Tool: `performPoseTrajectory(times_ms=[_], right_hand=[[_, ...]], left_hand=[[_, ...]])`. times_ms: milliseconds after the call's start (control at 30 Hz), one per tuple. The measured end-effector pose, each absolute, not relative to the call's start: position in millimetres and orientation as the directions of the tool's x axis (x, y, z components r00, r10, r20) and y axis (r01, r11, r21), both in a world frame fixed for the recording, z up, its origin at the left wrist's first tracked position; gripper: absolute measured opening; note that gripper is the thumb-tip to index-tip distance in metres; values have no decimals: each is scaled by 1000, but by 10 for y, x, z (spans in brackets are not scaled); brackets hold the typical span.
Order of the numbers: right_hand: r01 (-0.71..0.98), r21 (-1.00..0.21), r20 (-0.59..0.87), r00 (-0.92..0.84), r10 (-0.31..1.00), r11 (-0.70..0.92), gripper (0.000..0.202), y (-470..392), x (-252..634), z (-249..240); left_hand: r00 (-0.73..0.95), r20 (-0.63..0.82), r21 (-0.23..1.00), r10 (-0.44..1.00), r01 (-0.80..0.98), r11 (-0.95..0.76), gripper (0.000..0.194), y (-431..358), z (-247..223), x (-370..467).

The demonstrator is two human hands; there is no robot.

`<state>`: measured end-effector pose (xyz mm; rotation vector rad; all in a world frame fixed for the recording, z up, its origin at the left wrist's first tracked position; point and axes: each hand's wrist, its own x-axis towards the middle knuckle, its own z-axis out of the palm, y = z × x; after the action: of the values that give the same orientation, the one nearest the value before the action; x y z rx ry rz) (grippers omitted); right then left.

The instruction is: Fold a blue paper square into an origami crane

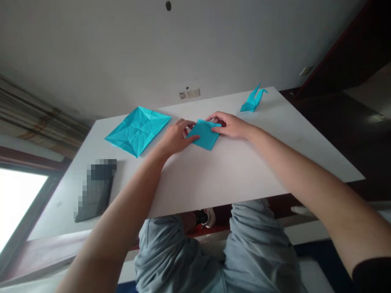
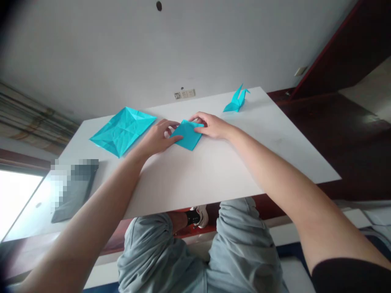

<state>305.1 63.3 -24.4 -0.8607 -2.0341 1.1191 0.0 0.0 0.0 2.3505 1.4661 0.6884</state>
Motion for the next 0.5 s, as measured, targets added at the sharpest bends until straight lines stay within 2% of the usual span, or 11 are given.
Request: performPoseTrajectory(times_ms=[167, 300, 500], right_hand=[[191, -898, 230, -564, 793, 397, 53, 662, 3054, -252], [202, -891, 231, -570, 789, 407, 46, 662, 3059, -238], [207, -898, 214, -566, 796, 388, 41, 648, 3056, -232]], left_hand=[[359, 230, 476, 905, 770, -426, 65, -10, 9, 14], [372, 237, 456, 897, 773, -441, 59, -27, 12, 17], [383, 242, 462, 891, 762, -453, 66, -29, 18, 13]])
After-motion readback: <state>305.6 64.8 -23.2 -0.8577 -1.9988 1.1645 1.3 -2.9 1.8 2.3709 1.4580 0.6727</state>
